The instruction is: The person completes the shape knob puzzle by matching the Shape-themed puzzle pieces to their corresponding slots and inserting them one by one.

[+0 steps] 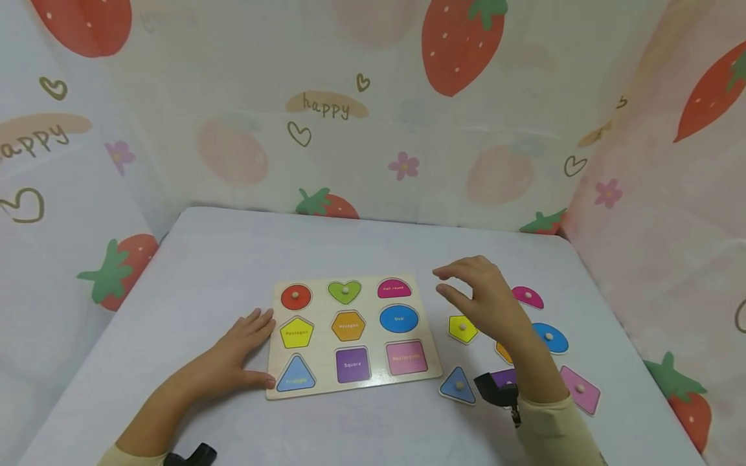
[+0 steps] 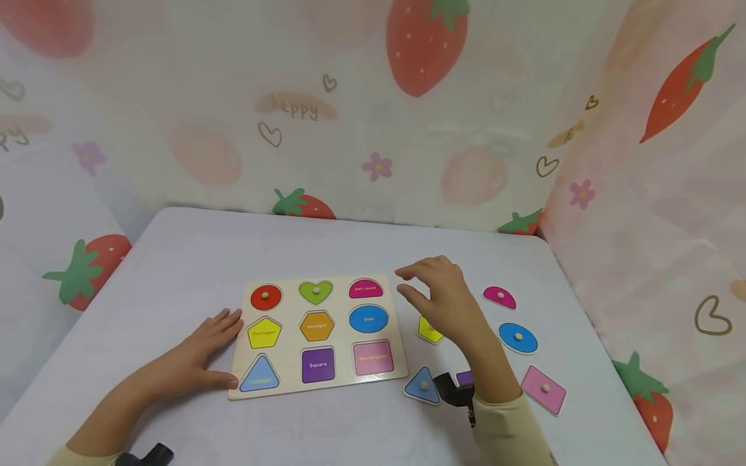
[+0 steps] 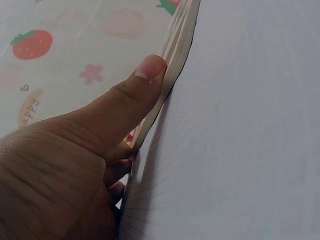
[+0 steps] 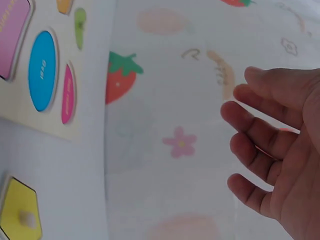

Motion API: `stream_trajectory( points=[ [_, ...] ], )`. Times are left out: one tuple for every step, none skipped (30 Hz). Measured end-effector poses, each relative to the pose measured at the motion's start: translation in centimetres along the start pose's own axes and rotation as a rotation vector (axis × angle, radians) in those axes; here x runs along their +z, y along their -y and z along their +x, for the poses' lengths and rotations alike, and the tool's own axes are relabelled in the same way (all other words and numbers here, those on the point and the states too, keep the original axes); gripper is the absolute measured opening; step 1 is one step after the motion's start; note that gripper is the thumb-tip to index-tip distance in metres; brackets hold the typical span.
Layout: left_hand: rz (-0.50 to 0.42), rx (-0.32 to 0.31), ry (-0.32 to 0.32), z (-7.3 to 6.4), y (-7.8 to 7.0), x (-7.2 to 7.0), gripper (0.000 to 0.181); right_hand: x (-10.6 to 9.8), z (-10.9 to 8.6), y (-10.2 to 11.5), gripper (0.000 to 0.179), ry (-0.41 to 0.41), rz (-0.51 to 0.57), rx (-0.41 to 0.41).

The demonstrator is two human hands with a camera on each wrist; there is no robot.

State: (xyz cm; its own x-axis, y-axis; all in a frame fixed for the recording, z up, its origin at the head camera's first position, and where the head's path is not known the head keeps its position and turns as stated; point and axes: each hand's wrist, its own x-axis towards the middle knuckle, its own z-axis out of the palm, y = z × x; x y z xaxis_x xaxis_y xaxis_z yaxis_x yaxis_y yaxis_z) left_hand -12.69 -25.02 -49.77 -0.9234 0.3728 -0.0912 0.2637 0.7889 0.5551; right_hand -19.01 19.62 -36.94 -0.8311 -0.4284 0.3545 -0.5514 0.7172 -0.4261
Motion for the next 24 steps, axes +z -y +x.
stream_trajectory(
  points=[
    [0.005, -0.002, 0.001, 0.1, 0.0, 0.0, 0.117, -0.3, -0.1, -0.3, 0.027, -0.013, -0.001, -0.005],
    [0.01, -0.004, 0.001, 0.1, 0.0, 0.0, 0.117, -0.7, -0.2, -0.5, 0.026, -0.023, 0.0, -0.007],
    [0.015, -0.007, 0.002, 0.1, -0.1, 0.0, 0.117, -1.0, -0.2, -0.8, 0.025, -0.035, 0.0, -0.01],
    [0.017, -0.011, 0.003, 0.2, -0.1, -0.1, 0.117, -1.3, -0.3, -1.0, 0.025, -0.044, -0.001, -0.015],
    [0.019, -0.016, 0.004, 0.2, -0.1, -0.1, 0.116, -1.7, -0.4, -1.3, 0.025, -0.053, -0.001, -0.016],
    [0.019, -0.017, 0.004, 0.2, -0.1, 0.0, 0.116, -2.0, -0.4, -1.6, 0.024, -0.061, -0.001, -0.016],
    [0.019, -0.019, 0.005, 0.2, -0.1, 0.0, 0.116, -2.3, -0.5, -1.9, 0.024, -0.068, -0.003, -0.013],
    [0.019, -0.021, 0.005, 0.2, -0.1, 0.0, 0.116, -2.6, -0.5, -2.3, 0.024, -0.074, -0.002, -0.01],
    [0.016, -0.021, 0.006, 0.2, -0.1, 0.0, 0.116, -2.8, -0.5, -2.7, 0.023, -0.082, -0.002, -0.001],
    [0.016, -0.021, 0.006, 0.3, 0.0, 0.1, 0.116, -3.1, -0.6, -3.2, 0.023, -0.093, -0.003, 0.012],
    [0.016, -0.019, 0.006, 0.3, 0.0, 0.1, 0.116, -3.4, -0.7, -3.7, 0.023, -0.105, -0.006, 0.031],
    [0.014, -0.017, 0.007, 0.3, 0.0, 0.1, 0.117, -3.6, -0.7, -4.2, 0.023, -0.118, -0.008, 0.05],
    [0.013, -0.018, 0.007, 0.3, 0.0, 0.1, 0.117, -3.9, -0.8, -4.7, 0.023, -0.132, -0.009, 0.071],
    [0.015, -0.018, 0.007, 0.3, 0.0, 0.2, 0.117, -4.1, -0.8, -5.2, 0.024, -0.145, -0.008, 0.093],
    [0.013, -0.018, 0.007, 0.2, 0.1, 0.2, 0.116, -4.3, -0.9, -5.8, 0.024, -0.16, -0.009, 0.119],
    [0.014, -0.016, 0.007, 0.2, 0.1, 0.2, 0.116, -4.4, -1.0, -6.3, 0.025, -0.173, -0.011, 0.142],
    [0.013, -0.014, 0.006, 0.2, 0.1, 0.2, 0.116, -4.6, -1.1, -6.7, 0.026, -0.184, -0.011, 0.162],
    [0.013, -0.012, 0.005, 0.2, 0.1, 0.2, 0.116, -4.7, -1.2, -7.1, 0.027, -0.196, -0.01, 0.179],
    [0.016, -0.011, 0.004, 0.1, 0.1, 0.2, 0.116, -4.8, -1.3, -7.6, 0.027, -0.206, -0.008, 0.194],
    [0.017, -0.008, 0.003, 0.1, 0.1, 0.2, 0.116, -4.9, -1.4, -8.1, 0.028, -0.217, -0.006, 0.207],
    [0.015, -0.005, 0.002, 0.1, 0.1, 0.1, 0.115, -5.0, -1.5, -8.6, 0.028, -0.227, -0.009, 0.214],
    [0.016, -0.002, 0.001, 0.1, 0.1, 0.1, 0.115, -5.1, -1.6, -9.1, 0.028, -0.24, -0.01, 0.221],
    [0.015, 0.0, 0.001, 0.1, 0.1, 0.1, 0.115, -5.2, -1.7, -9.7, 0.027, -0.252, -0.011, 0.228],
    [0.015, 0.001, 0.0, 0.2, 0.1, 0.1, 0.115, -5.2, -1.8, -10.4, 0.027, -0.264, -0.012, 0.234]
  ],
)
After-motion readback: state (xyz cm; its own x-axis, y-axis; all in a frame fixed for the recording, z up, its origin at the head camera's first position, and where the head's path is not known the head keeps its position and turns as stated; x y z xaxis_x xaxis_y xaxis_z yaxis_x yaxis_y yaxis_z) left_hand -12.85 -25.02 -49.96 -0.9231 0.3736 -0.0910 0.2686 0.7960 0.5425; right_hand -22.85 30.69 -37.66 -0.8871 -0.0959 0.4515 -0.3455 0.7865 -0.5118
